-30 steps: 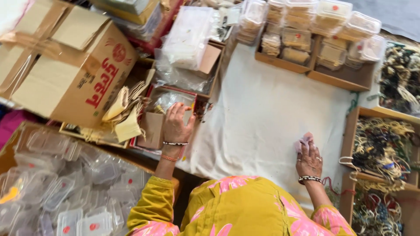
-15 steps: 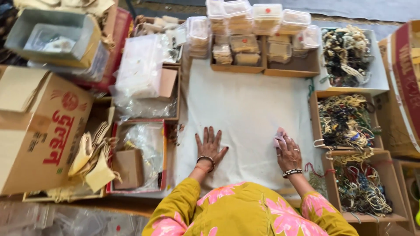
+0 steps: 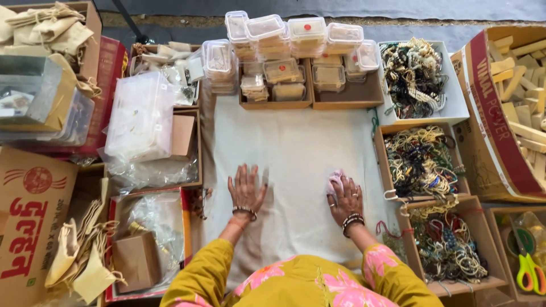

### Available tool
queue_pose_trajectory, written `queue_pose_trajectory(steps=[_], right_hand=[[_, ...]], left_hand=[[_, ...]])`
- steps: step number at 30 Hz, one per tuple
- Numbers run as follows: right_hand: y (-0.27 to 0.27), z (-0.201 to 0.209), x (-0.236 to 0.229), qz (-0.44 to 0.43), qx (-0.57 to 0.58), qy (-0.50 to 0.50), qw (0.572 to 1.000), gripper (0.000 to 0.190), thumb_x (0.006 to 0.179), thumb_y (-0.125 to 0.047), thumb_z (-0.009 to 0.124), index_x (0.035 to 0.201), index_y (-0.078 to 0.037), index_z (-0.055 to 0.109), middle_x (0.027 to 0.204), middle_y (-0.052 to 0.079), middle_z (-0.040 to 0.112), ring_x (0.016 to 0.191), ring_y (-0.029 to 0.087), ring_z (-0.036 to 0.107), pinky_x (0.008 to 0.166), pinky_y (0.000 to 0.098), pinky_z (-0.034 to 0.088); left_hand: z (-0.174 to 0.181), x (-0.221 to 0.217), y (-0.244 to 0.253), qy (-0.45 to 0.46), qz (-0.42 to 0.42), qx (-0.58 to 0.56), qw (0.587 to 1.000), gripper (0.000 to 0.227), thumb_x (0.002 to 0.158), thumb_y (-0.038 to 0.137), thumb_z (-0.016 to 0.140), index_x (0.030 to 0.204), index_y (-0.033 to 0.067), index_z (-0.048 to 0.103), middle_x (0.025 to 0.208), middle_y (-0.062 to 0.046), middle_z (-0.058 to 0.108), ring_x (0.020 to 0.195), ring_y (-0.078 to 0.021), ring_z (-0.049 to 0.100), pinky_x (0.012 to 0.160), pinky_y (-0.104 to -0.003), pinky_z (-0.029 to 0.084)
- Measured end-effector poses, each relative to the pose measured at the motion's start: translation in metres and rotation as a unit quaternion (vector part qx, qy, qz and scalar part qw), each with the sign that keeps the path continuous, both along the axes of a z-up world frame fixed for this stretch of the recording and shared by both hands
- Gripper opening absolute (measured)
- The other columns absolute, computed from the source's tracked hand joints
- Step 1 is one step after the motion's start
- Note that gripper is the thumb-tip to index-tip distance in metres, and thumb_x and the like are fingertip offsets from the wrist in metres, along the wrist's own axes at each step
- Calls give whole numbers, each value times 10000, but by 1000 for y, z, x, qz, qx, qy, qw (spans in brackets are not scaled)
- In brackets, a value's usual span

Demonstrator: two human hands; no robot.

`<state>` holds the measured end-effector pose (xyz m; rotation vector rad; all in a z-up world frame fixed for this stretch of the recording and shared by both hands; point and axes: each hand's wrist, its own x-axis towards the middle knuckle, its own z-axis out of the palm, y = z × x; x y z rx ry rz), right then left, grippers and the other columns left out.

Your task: The recorder is sorting and packing necklaces and various beads into small plastic containers and bags.

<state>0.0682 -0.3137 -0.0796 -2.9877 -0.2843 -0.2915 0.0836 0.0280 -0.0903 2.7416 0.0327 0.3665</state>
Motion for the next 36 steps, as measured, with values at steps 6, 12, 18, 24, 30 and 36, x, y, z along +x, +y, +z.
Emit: queue_pose_trajectory(steps=[6, 12, 18, 24, 30, 36], right_hand=[[6, 16, 1, -8, 29, 0, 1000, 544, 904, -377, 607, 1419, -224, 521, 1572, 98, 418, 1452, 336, 374, 1196, 535, 259], [6, 18, 2, -14, 23, 1, 1000, 527, 892, -367, 620, 1390, -211, 545, 1554, 94, 428, 1450, 324, 382, 1193, 531, 264], [4, 14, 2, -14, 33, 14, 999, 527, 885, -372, 626, 1380, -210, 547, 1555, 97, 423, 1452, 322, 372, 1197, 528, 252], [4, 18, 1, -14, 45, 23, 999, 559, 866, -365, 636, 1395, -217, 533, 1551, 103, 414, 1454, 321, 362, 1196, 527, 235], [5, 20, 2, -12, 52, 22, 998, 557, 870, -365, 638, 1396, -219, 530, 1555, 107, 413, 1455, 329, 355, 1193, 532, 232], [5, 21, 4, -14, 47, 26, 998, 534, 877, -366, 637, 1377, -201, 547, 1554, 108, 414, 1454, 331, 355, 1191, 531, 242]], left_hand=[[61, 148, 0, -118, 66, -66, 989, 839, 822, 376, 782, 1544, 229, 381, 1613, -214, 333, 1383, -412, 474, 1023, -529, 473], [83, 271, -22, -52, 165, -63, 983, 988, 753, 516, 842, 1551, 297, 303, 1617, -215, 273, 1369, -408, 452, 981, -525, 484], [39, 317, -29, -56, 230, -2, 971, 912, 652, 468, 881, 1426, 222, 465, 1532, -196, 355, 1275, -417, 514, 907, -533, 521], [84, 282, -10, -56, 207, -107, 971, 589, 666, 313, 863, 1198, 180, 649, 1491, -151, 496, 1208, -399, 576, 911, -489, 555], [91, 264, 33, -131, 198, -122, 964, 513, 704, 317, 883, 1158, 190, 681, 1453, -93, 569, 1229, -300, 621, 979, -438, 567], [128, 295, 4, -242, 17, -236, 941, 531, 742, 235, 890, 1206, 165, 641, 1476, -82, 541, 1330, -318, 587, 1040, -390, 524]])
